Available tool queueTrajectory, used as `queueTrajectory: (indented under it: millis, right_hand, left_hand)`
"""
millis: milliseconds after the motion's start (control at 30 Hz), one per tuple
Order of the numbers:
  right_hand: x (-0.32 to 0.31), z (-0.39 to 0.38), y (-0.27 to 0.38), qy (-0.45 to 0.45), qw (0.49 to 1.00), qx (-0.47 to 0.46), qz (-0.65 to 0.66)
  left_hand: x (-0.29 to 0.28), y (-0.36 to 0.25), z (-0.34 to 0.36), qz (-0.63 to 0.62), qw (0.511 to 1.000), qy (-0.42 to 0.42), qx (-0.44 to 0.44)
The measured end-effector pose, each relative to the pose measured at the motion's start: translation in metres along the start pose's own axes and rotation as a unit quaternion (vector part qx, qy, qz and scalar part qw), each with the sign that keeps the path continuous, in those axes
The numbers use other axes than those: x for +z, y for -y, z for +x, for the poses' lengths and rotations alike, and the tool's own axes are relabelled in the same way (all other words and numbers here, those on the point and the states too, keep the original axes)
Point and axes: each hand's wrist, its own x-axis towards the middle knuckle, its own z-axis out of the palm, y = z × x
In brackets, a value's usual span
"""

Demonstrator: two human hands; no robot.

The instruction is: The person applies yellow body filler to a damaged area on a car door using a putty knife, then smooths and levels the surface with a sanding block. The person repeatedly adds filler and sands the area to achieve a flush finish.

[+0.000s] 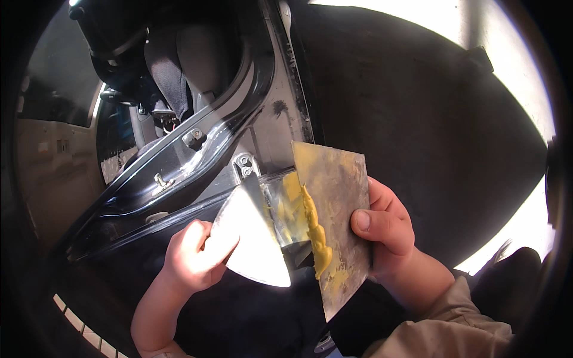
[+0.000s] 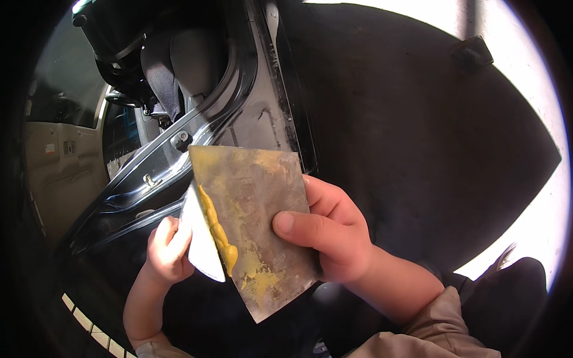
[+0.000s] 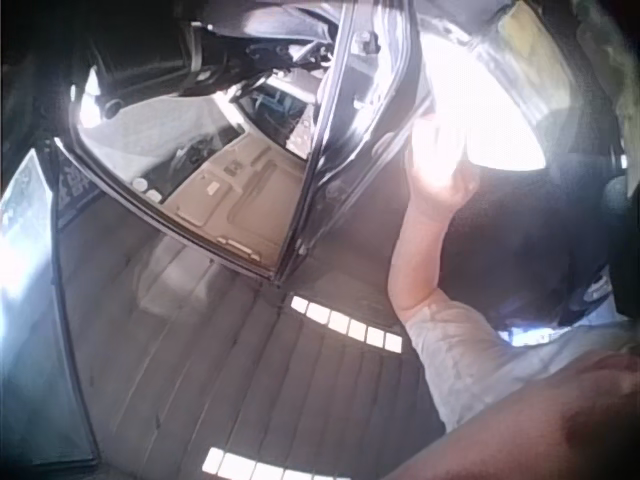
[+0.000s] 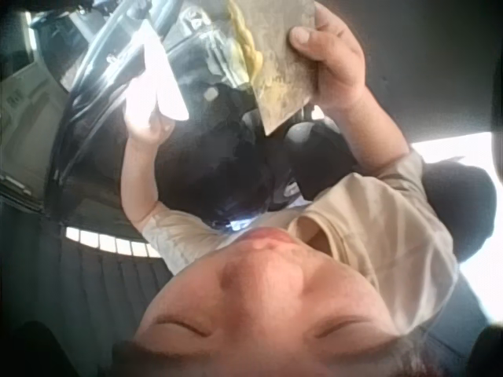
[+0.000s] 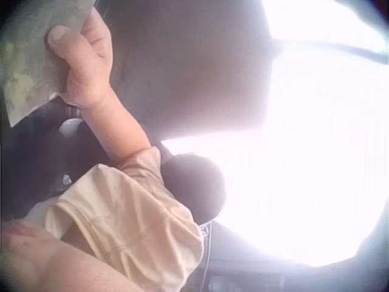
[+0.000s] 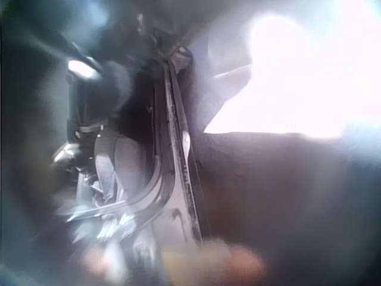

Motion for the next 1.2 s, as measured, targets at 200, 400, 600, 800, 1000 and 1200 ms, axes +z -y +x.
queueTrajectory:
  millis: [200,400,600,800,1000,1200]
  right_hand:
    - [-0.086,0.023,0.022,-0.155,0.969,-0.025,-0.189]
    - [-0.085,0.018,-0.02,-0.179,0.964,-0.087,-0.176]
    - [-0.062,0.026,-0.022,-0.009,0.921,-0.287,-0.263]
    - [-0.018,0.029,-0.018,0.065,0.805,-0.336,-0.484]
    - [-0.031,0.028,-0.009,0.128,0.706,-0.298,-0.629]
    - [-0.045,0.02,-0.039,0.138,0.677,-0.189,-0.698]
  left_hand:
    - [-0.008,0.024,0.009,-0.415,0.849,-0.237,-0.225]
    - [-0.012,0.015,0.012,-0.581,0.762,-0.054,-0.281]
    - [-0.027,0.009,0.021,-0.614,0.698,0.186,-0.319]
    - [-0.019,0.008,0.02,-0.568,0.728,0.199,-0.328]
    - [-0.013,0.007,0.013,-0.537,0.78,0.173,-0.271]
    - [-0.012,0.015,0.008,-0.605,0.767,0.044,-0.212]
